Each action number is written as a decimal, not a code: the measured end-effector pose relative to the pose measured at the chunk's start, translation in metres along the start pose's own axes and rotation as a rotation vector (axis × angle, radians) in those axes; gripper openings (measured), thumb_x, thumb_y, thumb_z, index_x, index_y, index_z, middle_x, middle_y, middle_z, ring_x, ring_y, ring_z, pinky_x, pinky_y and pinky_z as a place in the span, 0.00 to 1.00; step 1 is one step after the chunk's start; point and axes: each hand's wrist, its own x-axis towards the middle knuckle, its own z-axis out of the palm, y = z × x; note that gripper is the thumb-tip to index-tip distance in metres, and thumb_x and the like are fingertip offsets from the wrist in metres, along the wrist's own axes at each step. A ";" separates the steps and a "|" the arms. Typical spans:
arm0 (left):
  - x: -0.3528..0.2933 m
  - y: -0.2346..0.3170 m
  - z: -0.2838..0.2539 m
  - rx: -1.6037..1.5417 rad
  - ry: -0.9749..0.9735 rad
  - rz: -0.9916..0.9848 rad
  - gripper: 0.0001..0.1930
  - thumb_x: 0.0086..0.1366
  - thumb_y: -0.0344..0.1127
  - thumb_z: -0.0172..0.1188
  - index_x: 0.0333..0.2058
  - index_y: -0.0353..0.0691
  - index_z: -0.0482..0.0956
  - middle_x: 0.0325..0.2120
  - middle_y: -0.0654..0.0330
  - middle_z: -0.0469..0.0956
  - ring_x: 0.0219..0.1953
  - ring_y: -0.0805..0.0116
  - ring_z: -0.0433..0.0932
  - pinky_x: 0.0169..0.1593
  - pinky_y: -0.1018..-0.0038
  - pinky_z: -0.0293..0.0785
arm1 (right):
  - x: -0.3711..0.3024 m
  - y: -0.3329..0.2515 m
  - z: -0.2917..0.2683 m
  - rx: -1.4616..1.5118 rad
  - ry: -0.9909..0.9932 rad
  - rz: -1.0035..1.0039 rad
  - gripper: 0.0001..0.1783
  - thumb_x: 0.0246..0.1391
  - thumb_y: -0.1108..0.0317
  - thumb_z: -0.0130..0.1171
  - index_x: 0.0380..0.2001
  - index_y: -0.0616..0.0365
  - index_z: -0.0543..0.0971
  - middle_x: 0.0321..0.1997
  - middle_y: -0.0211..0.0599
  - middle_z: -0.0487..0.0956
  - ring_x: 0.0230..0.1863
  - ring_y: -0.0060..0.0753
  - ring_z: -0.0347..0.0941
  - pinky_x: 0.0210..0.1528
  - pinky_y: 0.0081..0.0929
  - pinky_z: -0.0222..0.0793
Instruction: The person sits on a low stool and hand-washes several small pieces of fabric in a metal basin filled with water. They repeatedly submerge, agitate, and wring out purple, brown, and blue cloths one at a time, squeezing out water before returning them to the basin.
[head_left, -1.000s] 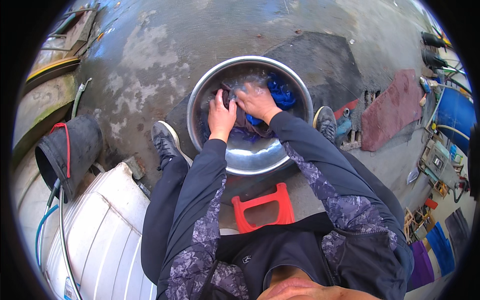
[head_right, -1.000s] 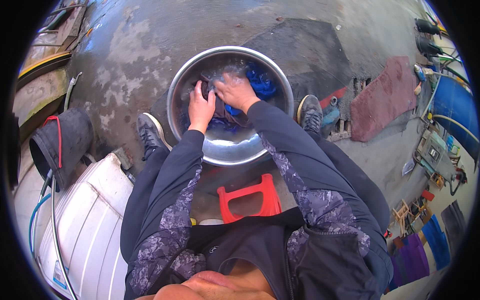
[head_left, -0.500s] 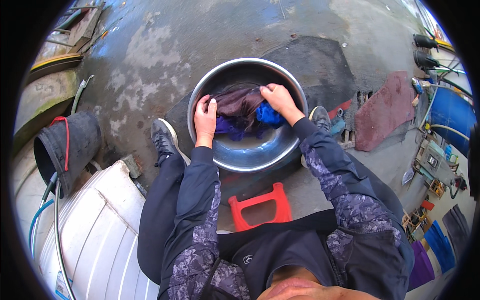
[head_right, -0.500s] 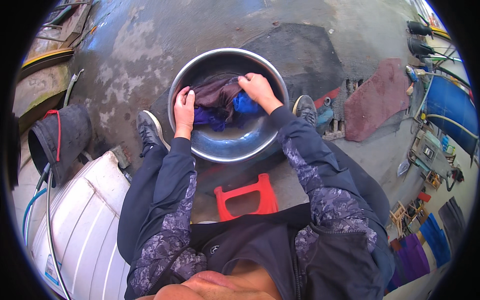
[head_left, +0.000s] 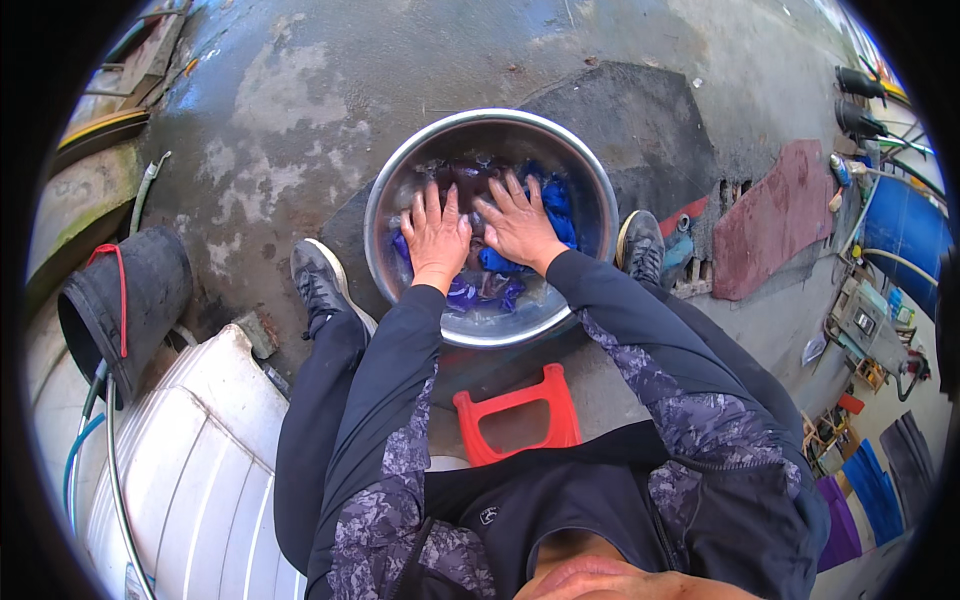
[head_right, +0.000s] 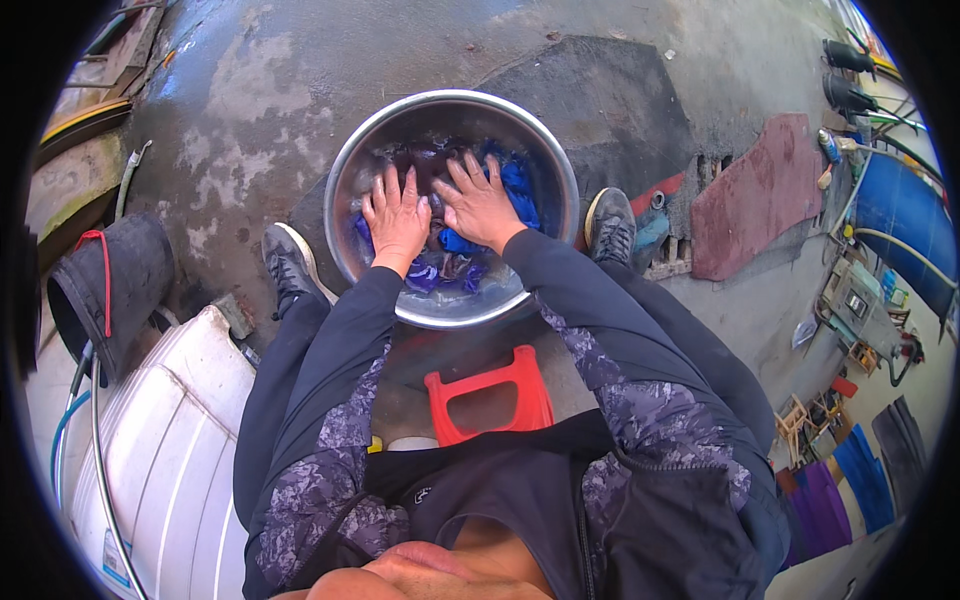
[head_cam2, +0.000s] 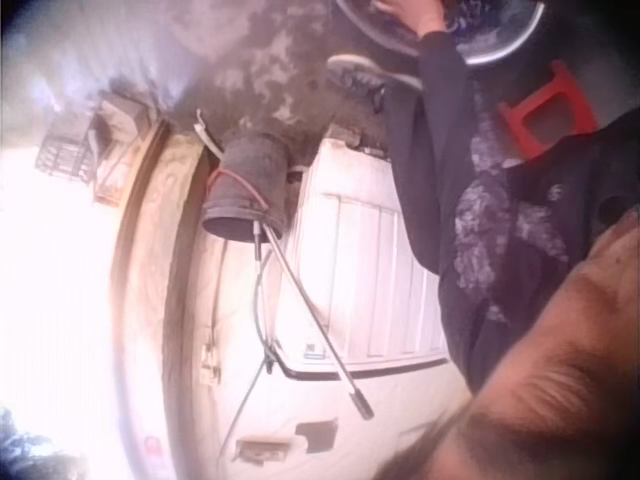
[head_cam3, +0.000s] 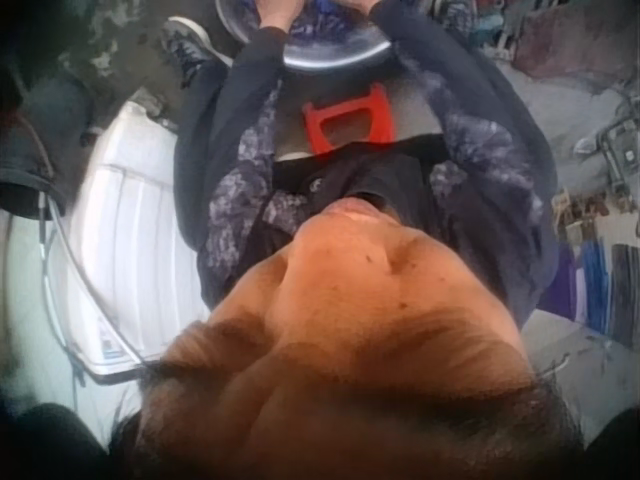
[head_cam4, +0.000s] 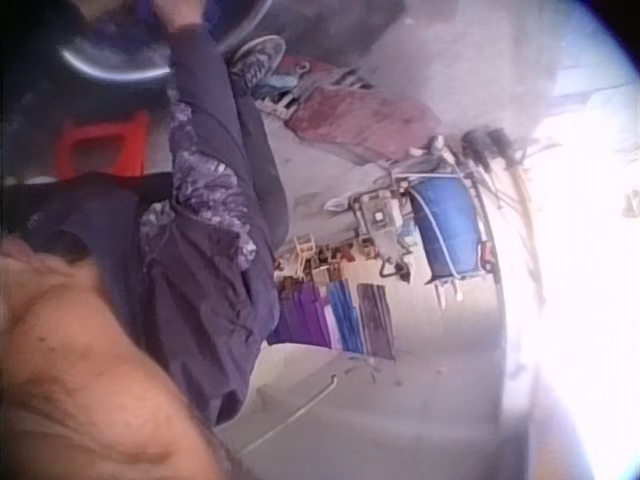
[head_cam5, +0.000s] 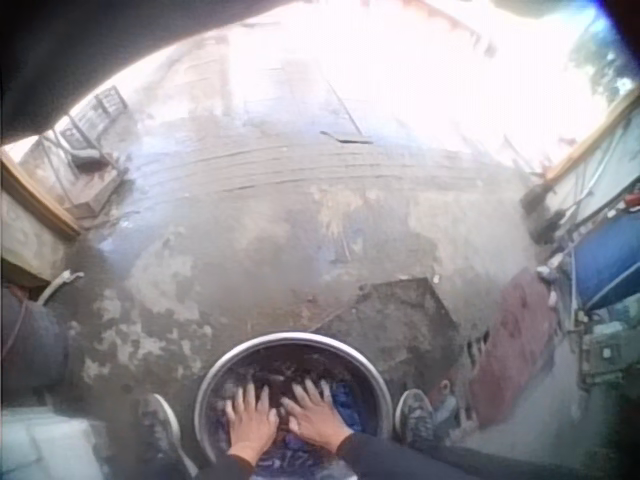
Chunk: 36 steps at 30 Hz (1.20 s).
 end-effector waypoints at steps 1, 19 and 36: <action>0.004 -0.002 0.002 0.022 -0.007 0.024 0.35 0.72 0.50 0.60 0.75 0.53 0.67 0.78 0.52 0.58 0.77 0.46 0.57 0.76 0.41 0.49 | 0.005 0.005 0.001 0.012 -0.062 -0.003 0.31 0.63 0.52 0.58 0.69 0.38 0.79 0.81 0.45 0.65 0.84 0.56 0.50 0.81 0.73 0.39; -0.033 0.017 -0.025 -0.071 -0.322 -0.100 0.49 0.62 0.70 0.67 0.78 0.63 0.63 0.83 0.43 0.38 0.82 0.29 0.35 0.75 0.24 0.27 | 0.019 -0.015 -0.008 -0.056 0.071 0.189 0.26 0.58 0.56 0.64 0.61 0.42 0.83 0.70 0.42 0.73 0.75 0.50 0.63 0.73 0.61 0.57; 0.017 -0.001 -0.053 -0.096 0.133 0.086 0.33 0.70 0.44 0.63 0.72 0.47 0.71 0.77 0.55 0.63 0.80 0.48 0.55 0.79 0.42 0.49 | 0.016 -0.013 -0.004 0.009 -0.077 -0.157 0.36 0.66 0.45 0.58 0.73 0.48 0.73 0.77 0.43 0.69 0.81 0.51 0.58 0.79 0.71 0.49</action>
